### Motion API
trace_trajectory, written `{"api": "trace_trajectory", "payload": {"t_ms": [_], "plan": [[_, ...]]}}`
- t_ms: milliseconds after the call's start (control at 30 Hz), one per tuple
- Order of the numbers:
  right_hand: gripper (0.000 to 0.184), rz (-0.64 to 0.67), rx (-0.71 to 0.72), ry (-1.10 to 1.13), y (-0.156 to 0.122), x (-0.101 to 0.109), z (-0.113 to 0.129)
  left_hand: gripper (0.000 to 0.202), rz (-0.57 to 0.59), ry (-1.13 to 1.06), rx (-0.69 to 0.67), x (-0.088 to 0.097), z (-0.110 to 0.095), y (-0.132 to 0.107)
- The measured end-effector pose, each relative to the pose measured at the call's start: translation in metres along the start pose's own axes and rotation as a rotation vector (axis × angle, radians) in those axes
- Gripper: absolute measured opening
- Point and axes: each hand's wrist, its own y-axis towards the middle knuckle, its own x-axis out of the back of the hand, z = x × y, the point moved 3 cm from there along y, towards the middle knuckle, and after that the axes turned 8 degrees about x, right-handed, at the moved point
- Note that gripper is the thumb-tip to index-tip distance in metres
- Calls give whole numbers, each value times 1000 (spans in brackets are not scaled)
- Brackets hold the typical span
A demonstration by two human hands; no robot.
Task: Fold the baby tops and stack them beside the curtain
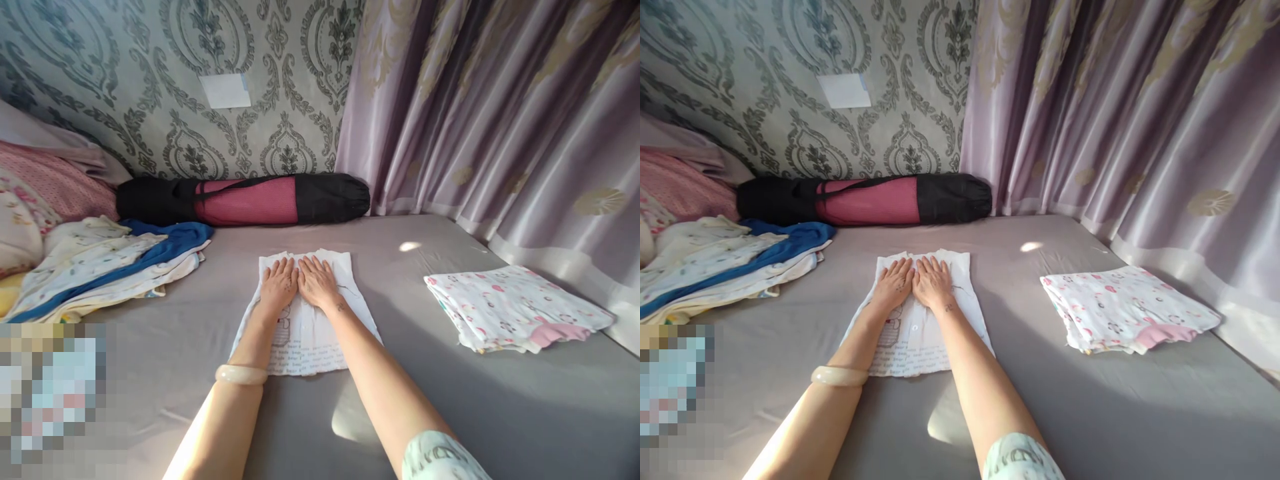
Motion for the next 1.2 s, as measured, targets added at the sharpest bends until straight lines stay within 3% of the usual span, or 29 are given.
{"api": "trace_trajectory", "payload": {"t_ms": [133,300,500,700,833,1033,1200], "plan": [[52,23,-15,-5,1,4,0,55,-9,9,-1,2,-1,1],[54,-69,-119,-56,0,12,-7,58,-133,56,-11,11,-2,1],[54,-46,-182,-58,-2,6,-12,58,-10,46,56,5,3,2],[55,34,-199,-30,2,14,-17,57,-27,21,54,9,5,3],[59,-20,-257,-80,0,25,-28,59,-77,12,115,15,11,3],[62,23,-344,-63,-5,23,-37,60,14,-18,149,12,17,3],[64,25,-351,-39,-3,26,-36,60,-6,-41,155,14,19,5]]}}
